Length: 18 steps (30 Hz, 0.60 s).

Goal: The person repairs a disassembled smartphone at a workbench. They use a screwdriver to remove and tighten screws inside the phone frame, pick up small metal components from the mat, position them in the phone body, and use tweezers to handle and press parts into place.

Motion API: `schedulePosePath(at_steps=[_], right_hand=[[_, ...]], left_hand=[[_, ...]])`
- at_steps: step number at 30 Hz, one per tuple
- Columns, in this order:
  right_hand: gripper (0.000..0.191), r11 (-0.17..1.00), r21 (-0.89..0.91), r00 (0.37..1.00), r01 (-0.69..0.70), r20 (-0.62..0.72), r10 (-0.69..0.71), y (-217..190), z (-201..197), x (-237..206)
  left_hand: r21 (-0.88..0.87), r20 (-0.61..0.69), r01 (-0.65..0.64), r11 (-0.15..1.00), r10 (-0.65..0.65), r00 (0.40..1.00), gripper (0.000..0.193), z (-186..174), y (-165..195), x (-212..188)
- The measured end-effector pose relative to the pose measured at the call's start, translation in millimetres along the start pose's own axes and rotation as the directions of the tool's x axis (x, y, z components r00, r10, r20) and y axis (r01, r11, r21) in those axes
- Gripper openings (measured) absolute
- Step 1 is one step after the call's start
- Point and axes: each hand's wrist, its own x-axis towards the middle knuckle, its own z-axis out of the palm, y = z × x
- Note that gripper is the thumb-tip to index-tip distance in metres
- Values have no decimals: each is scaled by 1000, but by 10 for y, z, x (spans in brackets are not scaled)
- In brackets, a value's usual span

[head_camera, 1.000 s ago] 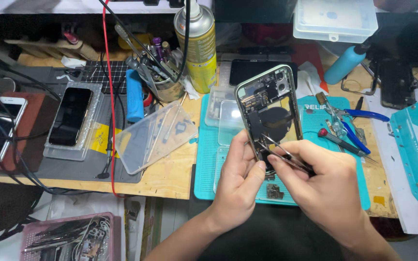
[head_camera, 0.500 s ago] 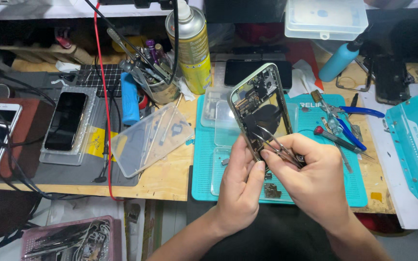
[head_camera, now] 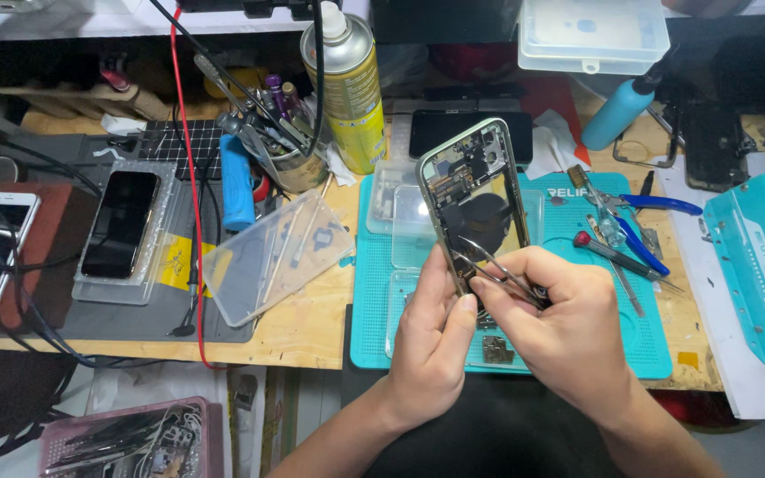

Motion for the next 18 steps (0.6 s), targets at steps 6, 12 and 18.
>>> schedulePosePath(at_steps=[6,12,18], right_hand=[[8,1000,19,1000,-6,9,6,23,38,-18],[21,999,48,995,24,93,-29,19,-18,-75],[37,997,-52,982,53,186,-43,-44,-79,-109]], left_hand=[[57,-25,-24,998,26,999,53,-28,-12,-1],[-21,-74,3,1000,-5,997,54,-43,10,37],[26,-78,8,1000,-6,997,51,-67,53,52]])
